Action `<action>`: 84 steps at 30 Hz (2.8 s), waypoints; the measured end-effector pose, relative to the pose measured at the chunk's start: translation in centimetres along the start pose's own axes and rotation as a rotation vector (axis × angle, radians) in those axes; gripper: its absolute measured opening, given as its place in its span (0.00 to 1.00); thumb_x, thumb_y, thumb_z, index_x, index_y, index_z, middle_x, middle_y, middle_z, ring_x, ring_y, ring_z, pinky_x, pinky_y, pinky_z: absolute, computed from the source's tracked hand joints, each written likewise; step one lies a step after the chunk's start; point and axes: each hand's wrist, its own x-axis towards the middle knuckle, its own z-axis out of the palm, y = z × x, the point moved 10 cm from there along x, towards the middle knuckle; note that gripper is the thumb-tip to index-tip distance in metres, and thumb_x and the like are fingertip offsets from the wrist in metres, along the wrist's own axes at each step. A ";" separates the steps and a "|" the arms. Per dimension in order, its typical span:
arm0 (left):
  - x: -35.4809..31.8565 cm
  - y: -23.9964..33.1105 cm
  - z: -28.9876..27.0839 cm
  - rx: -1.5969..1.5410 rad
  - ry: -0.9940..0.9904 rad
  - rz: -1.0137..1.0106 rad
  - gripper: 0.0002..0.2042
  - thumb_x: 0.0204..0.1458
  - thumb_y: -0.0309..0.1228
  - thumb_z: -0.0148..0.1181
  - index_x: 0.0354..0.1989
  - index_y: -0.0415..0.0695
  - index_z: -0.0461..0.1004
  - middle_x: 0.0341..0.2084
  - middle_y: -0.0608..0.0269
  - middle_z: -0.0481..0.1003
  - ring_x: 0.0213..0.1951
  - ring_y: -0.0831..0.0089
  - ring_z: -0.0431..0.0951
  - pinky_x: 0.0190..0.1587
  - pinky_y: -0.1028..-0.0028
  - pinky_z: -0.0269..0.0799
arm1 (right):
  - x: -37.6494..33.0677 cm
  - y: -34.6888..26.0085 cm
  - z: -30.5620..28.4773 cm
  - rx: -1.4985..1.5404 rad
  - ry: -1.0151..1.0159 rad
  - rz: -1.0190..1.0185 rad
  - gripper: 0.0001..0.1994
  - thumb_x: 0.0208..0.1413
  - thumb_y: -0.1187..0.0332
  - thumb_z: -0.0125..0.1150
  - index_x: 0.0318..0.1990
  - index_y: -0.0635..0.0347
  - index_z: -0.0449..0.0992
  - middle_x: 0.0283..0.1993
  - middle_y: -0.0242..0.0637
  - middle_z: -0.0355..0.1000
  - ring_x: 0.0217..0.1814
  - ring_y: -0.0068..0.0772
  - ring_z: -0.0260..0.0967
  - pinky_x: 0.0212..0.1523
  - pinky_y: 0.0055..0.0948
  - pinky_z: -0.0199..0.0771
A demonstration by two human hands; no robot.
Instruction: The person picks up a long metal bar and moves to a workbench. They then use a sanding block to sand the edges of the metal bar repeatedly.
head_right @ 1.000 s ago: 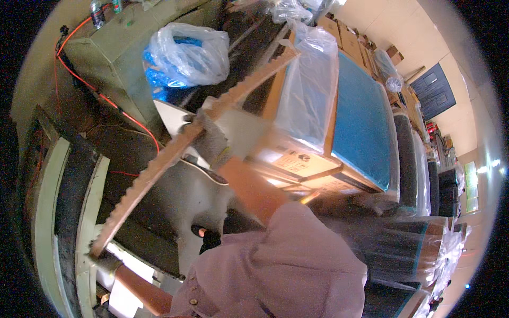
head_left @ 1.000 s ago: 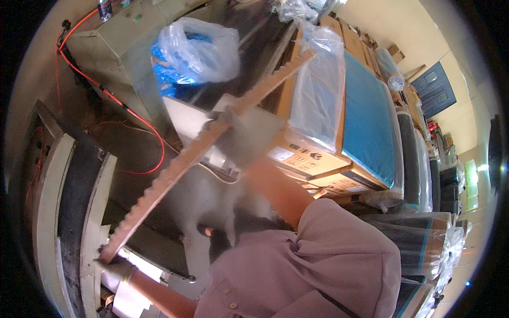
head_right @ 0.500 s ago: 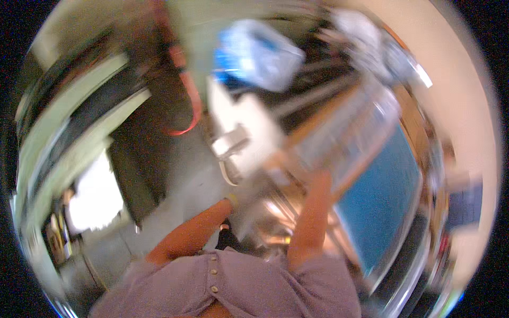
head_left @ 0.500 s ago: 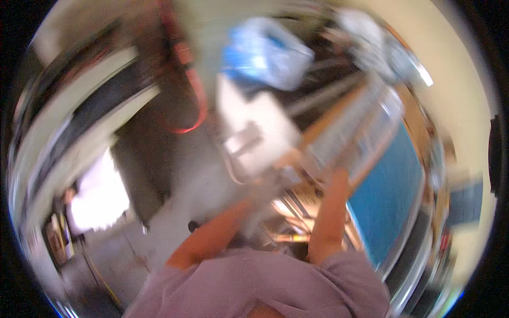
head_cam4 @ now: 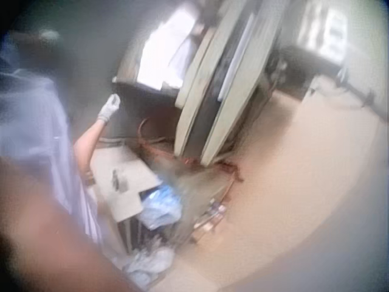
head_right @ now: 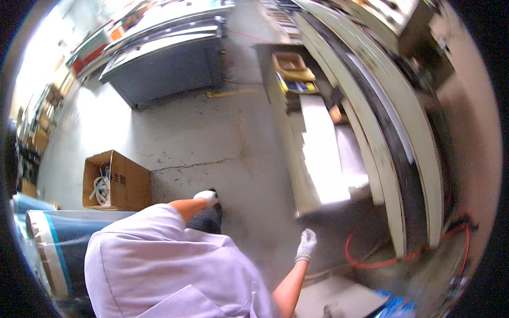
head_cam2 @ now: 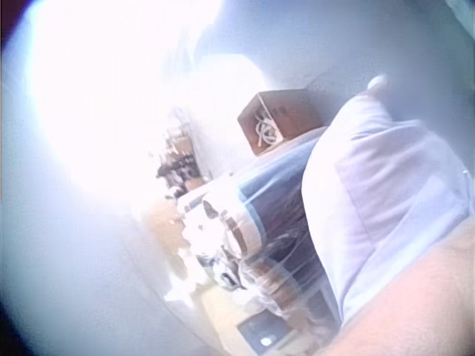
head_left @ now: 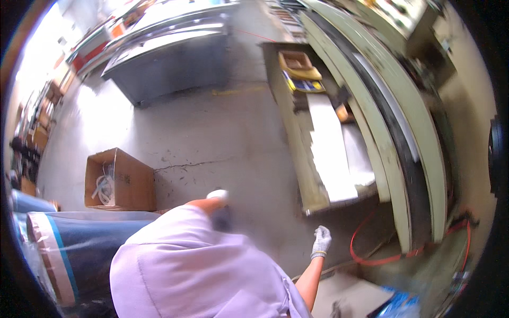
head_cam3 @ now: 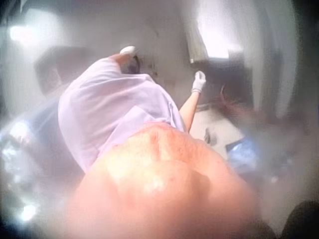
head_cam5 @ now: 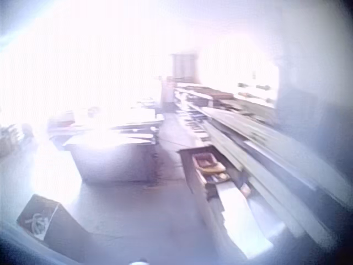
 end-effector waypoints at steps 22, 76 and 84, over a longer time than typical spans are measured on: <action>0.0 -35.5 -15.5 -1.910 0.462 -0.734 0.17 0.60 0.37 0.65 0.53 0.41 0.74 0.29 0.63 0.77 0.22 0.75 0.75 0.22 0.75 0.70 | 36.3 -17.4 76.8 -1.029 -0.795 -0.274 0.31 0.49 0.63 0.70 0.62 0.63 0.73 0.61 0.52 0.73 0.63 0.48 0.72 0.62 0.40 0.72; 10.8 -102.8 -84.0 -1.179 0.967 -0.296 0.25 0.59 0.49 0.58 0.59 0.44 0.75 0.56 0.48 0.75 0.59 0.51 0.74 0.60 0.60 0.70 | -19.4 -76.2 162.7 0.073 -1.062 -0.797 0.39 0.41 0.74 0.71 0.65 0.65 0.62 0.55 0.39 0.68 0.55 0.37 0.68 0.58 0.37 0.70; -10.9 -118.7 -47.1 -1.738 0.941 -1.286 0.32 0.59 0.49 0.60 0.65 0.38 0.68 0.60 0.50 0.73 0.61 0.57 0.73 0.64 0.62 0.68 | -49.6 -81.7 187.7 0.419 -1.469 -0.665 0.41 0.46 0.75 0.69 0.70 0.68 0.58 0.62 0.39 0.68 0.63 0.34 0.66 0.65 0.31 0.64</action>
